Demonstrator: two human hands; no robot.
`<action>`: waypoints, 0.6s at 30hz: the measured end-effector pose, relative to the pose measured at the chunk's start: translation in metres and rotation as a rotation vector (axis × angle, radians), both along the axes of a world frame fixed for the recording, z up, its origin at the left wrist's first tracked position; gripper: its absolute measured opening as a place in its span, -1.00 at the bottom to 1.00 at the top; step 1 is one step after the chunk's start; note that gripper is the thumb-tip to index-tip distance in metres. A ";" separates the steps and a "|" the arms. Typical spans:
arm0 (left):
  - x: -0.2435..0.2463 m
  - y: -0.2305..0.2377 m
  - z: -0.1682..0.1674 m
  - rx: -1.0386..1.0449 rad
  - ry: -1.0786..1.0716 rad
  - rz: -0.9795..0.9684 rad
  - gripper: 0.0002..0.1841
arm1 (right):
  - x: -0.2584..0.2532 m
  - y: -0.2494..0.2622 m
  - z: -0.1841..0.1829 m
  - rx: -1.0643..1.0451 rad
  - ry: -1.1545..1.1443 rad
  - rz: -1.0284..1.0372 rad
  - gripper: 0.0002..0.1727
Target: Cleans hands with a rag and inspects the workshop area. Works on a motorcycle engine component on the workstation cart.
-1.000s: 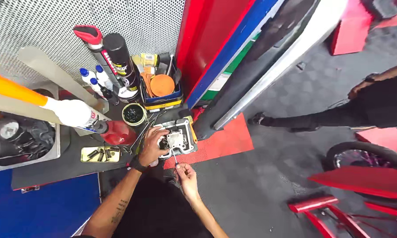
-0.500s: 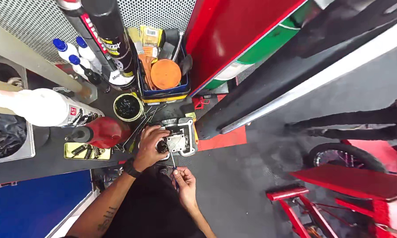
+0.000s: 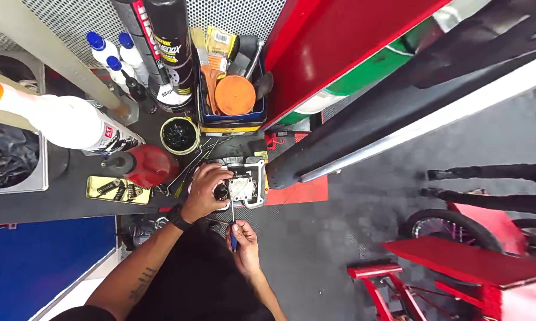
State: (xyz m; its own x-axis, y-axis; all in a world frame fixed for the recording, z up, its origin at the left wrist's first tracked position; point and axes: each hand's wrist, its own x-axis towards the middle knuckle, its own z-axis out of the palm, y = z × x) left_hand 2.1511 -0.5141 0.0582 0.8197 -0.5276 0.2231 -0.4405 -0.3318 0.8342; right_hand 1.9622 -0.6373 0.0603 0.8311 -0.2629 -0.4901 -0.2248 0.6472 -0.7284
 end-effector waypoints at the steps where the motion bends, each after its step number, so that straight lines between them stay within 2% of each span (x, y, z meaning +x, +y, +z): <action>1: 0.000 0.000 0.000 0.000 0.001 0.001 -0.34 | 0.001 0.001 -0.001 -0.044 0.005 -0.013 -0.85; 8: 0.000 0.000 0.000 -0.006 0.004 -0.002 -0.33 | 0.001 0.005 0.003 -0.201 0.049 -0.089 -0.81; 10: 0.000 0.001 0.000 -0.009 0.000 0.000 -0.33 | 0.000 0.003 0.002 -0.136 0.032 -0.071 -0.86; 14: 0.000 0.001 -0.001 -0.009 -0.013 -0.001 -0.33 | -0.002 0.000 0.002 0.133 0.014 0.003 -0.68; 18: 0.000 0.001 -0.001 -0.007 -0.013 -0.002 -0.33 | 0.000 -0.004 0.001 0.297 0.008 0.044 -0.63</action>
